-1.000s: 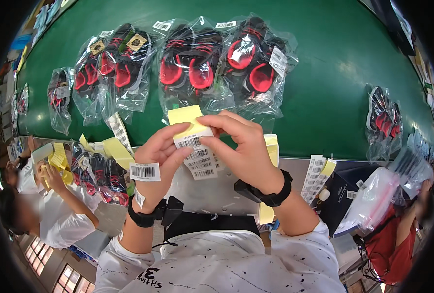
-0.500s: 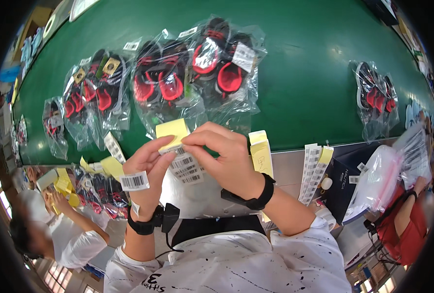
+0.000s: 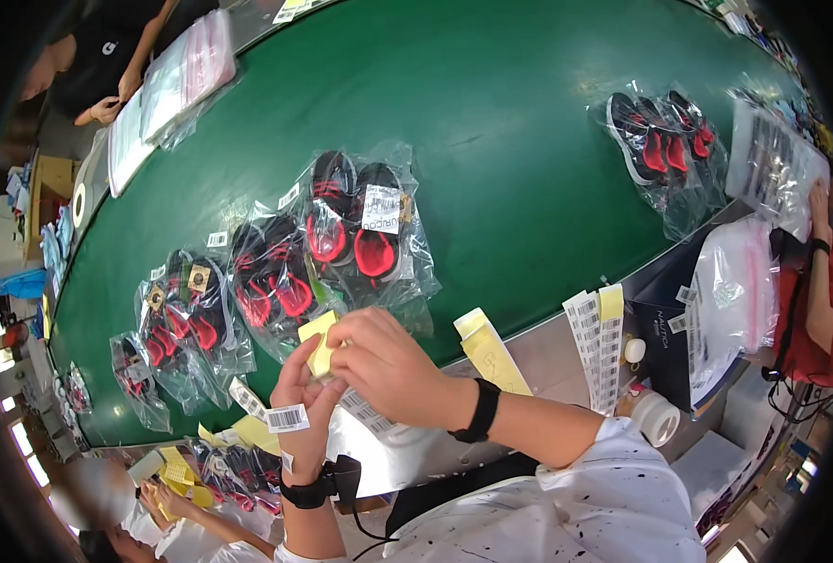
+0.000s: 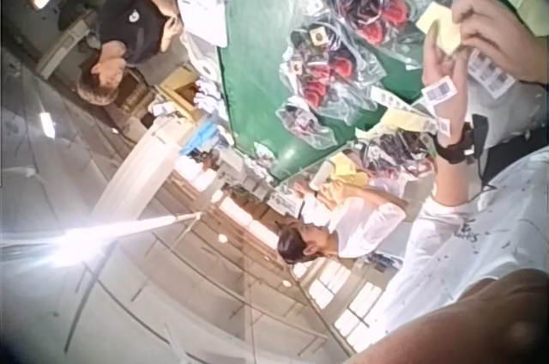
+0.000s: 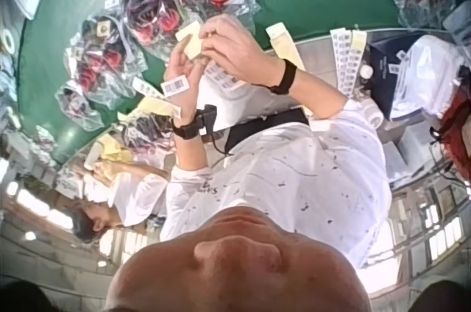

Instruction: The person applies barcode labels to plastic-wrapped pairs of shoes on a green table. They peel labels from sheets, place them on the packaging, and move the labeled items aside.

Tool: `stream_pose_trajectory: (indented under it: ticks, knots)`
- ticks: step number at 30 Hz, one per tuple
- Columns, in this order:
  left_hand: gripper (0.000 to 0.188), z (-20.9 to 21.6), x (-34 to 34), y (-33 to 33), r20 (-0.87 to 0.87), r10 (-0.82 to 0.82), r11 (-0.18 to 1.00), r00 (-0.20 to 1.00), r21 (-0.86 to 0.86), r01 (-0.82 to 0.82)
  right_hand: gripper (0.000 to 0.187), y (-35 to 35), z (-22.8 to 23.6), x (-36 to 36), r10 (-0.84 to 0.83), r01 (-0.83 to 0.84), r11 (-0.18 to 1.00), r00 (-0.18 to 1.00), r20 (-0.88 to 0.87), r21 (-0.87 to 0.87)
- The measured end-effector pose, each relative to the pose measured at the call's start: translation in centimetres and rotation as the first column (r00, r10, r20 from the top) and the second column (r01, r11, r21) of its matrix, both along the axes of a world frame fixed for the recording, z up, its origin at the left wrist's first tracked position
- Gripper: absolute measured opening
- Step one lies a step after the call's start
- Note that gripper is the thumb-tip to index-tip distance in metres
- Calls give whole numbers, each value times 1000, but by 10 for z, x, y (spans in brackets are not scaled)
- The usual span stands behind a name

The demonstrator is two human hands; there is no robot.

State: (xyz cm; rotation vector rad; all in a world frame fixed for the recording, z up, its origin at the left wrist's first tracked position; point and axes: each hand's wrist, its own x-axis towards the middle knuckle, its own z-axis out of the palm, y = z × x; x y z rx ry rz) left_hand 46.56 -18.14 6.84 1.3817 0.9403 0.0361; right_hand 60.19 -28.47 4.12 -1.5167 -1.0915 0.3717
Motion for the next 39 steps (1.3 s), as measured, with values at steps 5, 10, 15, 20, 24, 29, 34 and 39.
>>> stream_pose_trajectory:
  ticks: [5, 10, 15, 20, 24, 29, 34, 39]
  knots:
    - [60, -5, 21, -4, 88, -1, 999, 996, 33, -2, 8, -8, -12, 47, -152, 120, 986, 930, -334, -114]
    - [60, -12, 18, 1, -23, -66, 996, 998, 57, 67, 8, 10, -49, 147, -243, 383, 924, 591, -769, 3]
    - [60, -17, 19, -6, 56, -16, 1000, 998, 7, 16, 8, 36, -129, 219, -345, 268, 934, 499, -795, -237]
    - [60, -22, 20, -12, 70, 20, 999, 997, -37, -18, 7, 60, -155, 222, -332, 133, 942, 514, -791, -309]
    - [60, -21, 27, -15, 90, 41, 998, 995, -57, -36, 12, 66, -165, 222, -443, 210, 893, 557, -702, -397]
    - [62, -22, 27, -15, 85, 43, 999, 995, -32, -41, 20, 82, -169, 194, -498, 458, 760, 866, 40, -461]
    - [64, -11, 36, -20, 38, 52, 998, 998, -40, -50, 27, 80, -155, 184, -343, 493, 709, 866, 363, -505]
    - [71, -4, 31, -21, 19, 35, 999, 999, -33, -34, 25, 10, -125, 233, -402, 513, 549, 854, 330, -661]
